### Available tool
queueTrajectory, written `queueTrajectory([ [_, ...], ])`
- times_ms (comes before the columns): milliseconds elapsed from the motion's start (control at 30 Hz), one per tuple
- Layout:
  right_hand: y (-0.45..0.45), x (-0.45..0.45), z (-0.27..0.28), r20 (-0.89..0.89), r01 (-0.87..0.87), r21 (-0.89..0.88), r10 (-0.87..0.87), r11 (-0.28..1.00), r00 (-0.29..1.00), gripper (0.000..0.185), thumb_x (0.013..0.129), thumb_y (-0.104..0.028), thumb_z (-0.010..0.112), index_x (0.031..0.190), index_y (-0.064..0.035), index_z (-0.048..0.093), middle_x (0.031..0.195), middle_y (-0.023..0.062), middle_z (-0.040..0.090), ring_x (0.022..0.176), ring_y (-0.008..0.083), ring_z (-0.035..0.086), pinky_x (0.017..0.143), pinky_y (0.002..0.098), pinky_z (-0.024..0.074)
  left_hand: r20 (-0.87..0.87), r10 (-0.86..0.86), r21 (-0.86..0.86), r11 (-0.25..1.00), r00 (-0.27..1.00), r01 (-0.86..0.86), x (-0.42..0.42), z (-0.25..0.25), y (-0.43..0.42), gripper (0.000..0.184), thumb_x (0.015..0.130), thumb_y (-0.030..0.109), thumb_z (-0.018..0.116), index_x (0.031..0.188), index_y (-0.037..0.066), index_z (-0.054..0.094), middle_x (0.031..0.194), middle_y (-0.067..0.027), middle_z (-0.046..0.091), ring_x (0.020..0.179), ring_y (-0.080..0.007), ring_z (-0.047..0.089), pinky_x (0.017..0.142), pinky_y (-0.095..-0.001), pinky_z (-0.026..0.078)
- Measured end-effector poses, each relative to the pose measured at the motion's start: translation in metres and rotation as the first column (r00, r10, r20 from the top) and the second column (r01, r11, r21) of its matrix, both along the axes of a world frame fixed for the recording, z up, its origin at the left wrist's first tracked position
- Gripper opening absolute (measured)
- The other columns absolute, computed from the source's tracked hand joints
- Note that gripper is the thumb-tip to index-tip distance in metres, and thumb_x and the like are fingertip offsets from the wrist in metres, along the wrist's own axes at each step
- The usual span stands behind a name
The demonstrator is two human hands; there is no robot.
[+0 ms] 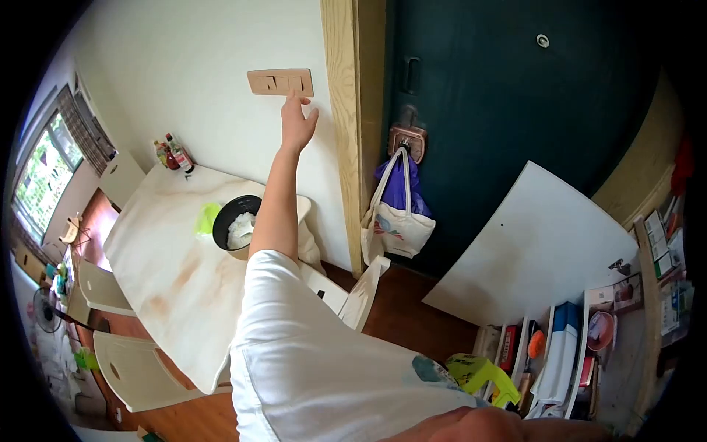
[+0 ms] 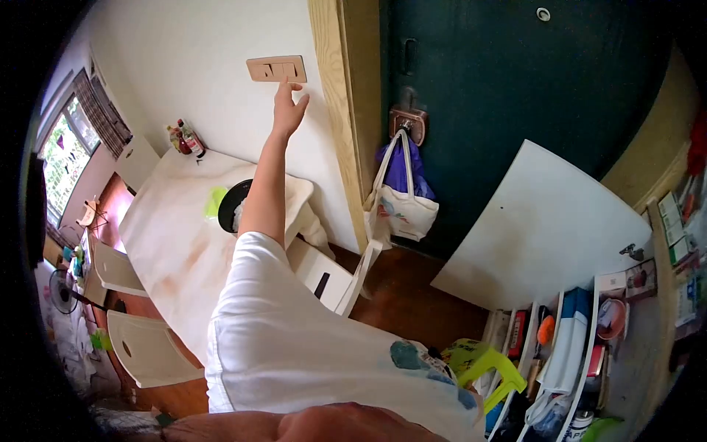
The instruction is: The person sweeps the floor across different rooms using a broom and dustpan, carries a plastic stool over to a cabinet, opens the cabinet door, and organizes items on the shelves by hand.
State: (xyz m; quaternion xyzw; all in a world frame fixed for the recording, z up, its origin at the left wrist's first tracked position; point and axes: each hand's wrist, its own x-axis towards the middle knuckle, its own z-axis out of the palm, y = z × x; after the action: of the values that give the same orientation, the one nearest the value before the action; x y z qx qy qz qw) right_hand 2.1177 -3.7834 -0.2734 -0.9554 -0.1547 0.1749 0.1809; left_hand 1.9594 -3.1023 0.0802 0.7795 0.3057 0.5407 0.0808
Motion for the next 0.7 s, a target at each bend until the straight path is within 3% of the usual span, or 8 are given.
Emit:
queueTrajectory([
  [167, 0.003, 0.002, 0.002, 0.006, 0.022, -0.015, -0.022, 1.0, 1.0, 0.048, 0.084, -0.032, 0.029, 0.053, -0.0009, 0.046, 0.049, 0.0152, 0.043, 0.045, 0.0296, 0.041, 0.045, 0.0409, 0.0338, 0.064, -0.048, -0.014, 0.999, 0.997, 0.049, 0.008, -0.006, 0.006, 0.024, 0.068, 0.009, 0.055, 0.087, 0.003, 0.043, 0.122, -0.0239, 0.028, 0.109, -0.0335, 0.031, 0.088, -0.038, 0.029],
  [333, 0.006, 0.003, 0.003, 0.001, 0.038, -0.027, -0.038, 0.999, 0.999, 0.048, 0.084, -0.034, 0.029, 0.055, -0.001, 0.048, 0.051, 0.0155, 0.044, 0.047, 0.03, 0.043, 0.046, 0.0411, 0.0345, 0.031, 0.005, 0.126, 0.992, 1.0, -0.009, 0.014, -0.013, 0.012, 0.023, 0.068, 0.008, 0.055, 0.086, 0.003, 0.042, 0.124, -0.0239, 0.025, 0.108, -0.0342, 0.031, 0.088, -0.0374, 0.029],
  [700, 0.017, 0.003, 0.001, -0.004, 0.032, -0.032, -0.032, 0.999, 0.999, 0.049, 0.083, -0.036, 0.029, 0.057, -0.0011, 0.05, 0.054, 0.0161, 0.047, 0.051, 0.0308, 0.046, 0.048, 0.0415, 0.0359, 0.0, 0.008, 0.043, 0.999, 1.0, -0.008, 0.019, -0.019, 0.012, 0.025, 0.067, 0.012, 0.057, 0.085, 0.001, 0.044, 0.127, -0.023, 0.019, 0.112, -0.0334, 0.029, 0.088, -0.037, 0.03],
])
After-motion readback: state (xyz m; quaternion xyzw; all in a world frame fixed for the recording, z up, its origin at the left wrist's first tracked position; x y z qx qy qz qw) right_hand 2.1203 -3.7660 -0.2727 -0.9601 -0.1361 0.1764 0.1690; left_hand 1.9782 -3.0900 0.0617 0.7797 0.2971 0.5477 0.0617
